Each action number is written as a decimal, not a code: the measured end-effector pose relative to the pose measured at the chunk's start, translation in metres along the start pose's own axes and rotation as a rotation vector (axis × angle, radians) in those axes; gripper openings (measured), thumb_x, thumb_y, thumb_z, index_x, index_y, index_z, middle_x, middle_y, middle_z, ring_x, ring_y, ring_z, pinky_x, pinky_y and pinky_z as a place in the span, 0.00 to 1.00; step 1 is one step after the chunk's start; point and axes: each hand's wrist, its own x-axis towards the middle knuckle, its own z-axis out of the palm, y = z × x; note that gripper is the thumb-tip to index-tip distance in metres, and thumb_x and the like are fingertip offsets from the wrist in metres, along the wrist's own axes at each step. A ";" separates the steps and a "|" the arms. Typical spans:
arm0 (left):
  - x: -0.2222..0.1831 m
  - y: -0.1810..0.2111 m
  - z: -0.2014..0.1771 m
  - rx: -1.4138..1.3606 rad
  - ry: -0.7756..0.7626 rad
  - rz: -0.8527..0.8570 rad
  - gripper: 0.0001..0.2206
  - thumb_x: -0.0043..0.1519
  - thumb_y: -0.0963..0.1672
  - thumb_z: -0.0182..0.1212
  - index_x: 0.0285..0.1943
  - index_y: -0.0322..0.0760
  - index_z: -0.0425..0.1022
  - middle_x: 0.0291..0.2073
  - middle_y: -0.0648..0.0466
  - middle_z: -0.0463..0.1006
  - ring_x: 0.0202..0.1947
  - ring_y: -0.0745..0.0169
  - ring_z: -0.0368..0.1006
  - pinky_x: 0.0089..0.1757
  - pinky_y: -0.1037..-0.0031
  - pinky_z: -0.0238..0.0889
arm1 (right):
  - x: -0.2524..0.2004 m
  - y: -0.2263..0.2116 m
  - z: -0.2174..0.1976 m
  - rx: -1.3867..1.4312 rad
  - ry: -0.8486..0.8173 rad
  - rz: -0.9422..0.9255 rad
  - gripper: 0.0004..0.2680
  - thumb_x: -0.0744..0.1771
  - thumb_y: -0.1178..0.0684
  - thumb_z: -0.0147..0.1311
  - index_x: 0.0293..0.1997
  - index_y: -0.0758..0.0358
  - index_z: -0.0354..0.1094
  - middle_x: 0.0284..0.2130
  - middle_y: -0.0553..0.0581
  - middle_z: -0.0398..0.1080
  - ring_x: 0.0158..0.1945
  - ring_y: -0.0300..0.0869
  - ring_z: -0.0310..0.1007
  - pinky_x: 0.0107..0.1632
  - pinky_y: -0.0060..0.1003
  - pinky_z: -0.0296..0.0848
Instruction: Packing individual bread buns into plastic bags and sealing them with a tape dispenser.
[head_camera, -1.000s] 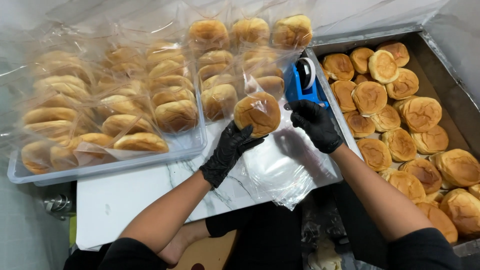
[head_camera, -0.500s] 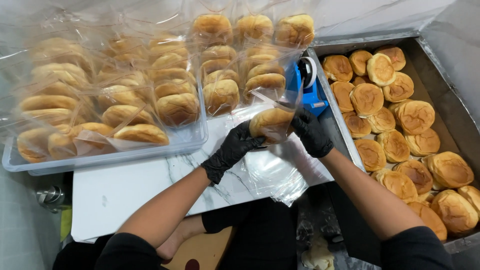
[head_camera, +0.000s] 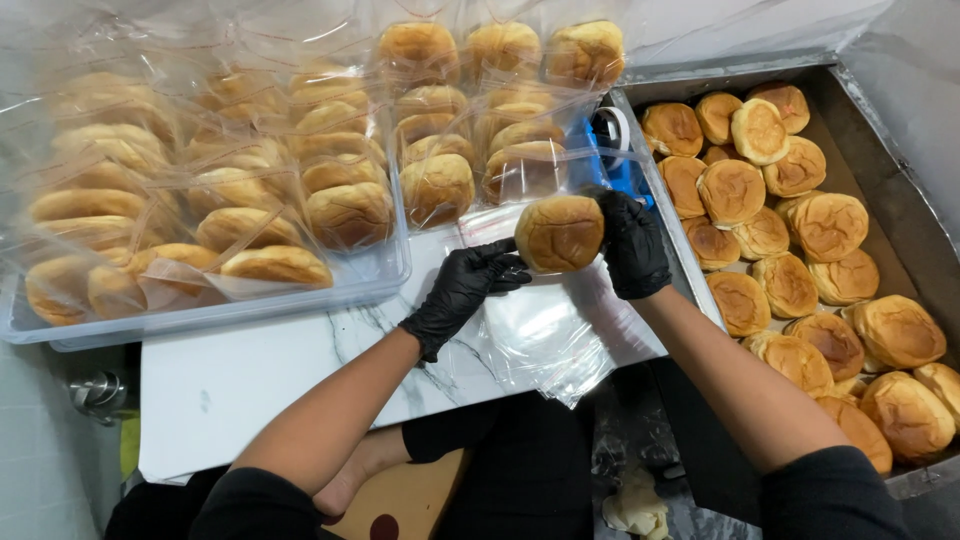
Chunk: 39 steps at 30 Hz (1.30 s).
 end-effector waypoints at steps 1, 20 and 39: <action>0.000 0.003 0.001 0.050 0.012 0.012 0.13 0.66 0.41 0.61 0.57 0.26 0.75 0.39 0.37 0.83 0.38 0.43 0.82 0.38 0.66 0.80 | 0.000 -0.001 0.001 -0.005 -0.002 0.000 0.08 0.70 0.49 0.54 0.43 0.60 0.77 0.30 0.62 0.76 0.30 0.42 0.79 0.34 0.31 0.80; 0.010 -0.021 0.001 0.476 0.179 0.492 0.09 0.57 0.42 0.75 0.41 0.38 0.80 0.31 0.48 0.84 0.36 0.63 0.81 0.38 0.72 0.77 | -0.027 -0.015 0.017 -0.114 -0.053 0.006 0.09 0.70 0.47 0.52 0.45 0.58 0.77 0.32 0.60 0.77 0.32 0.41 0.78 0.34 0.31 0.79; -0.011 0.015 0.016 0.156 0.008 0.230 0.20 0.58 0.42 0.73 0.59 0.37 0.74 0.50 0.52 0.80 0.44 0.71 0.77 0.50 0.71 0.74 | -0.041 -0.019 0.027 -0.222 -0.104 0.003 0.11 0.71 0.45 0.51 0.47 0.57 0.77 0.33 0.58 0.77 0.33 0.39 0.78 0.34 0.30 0.78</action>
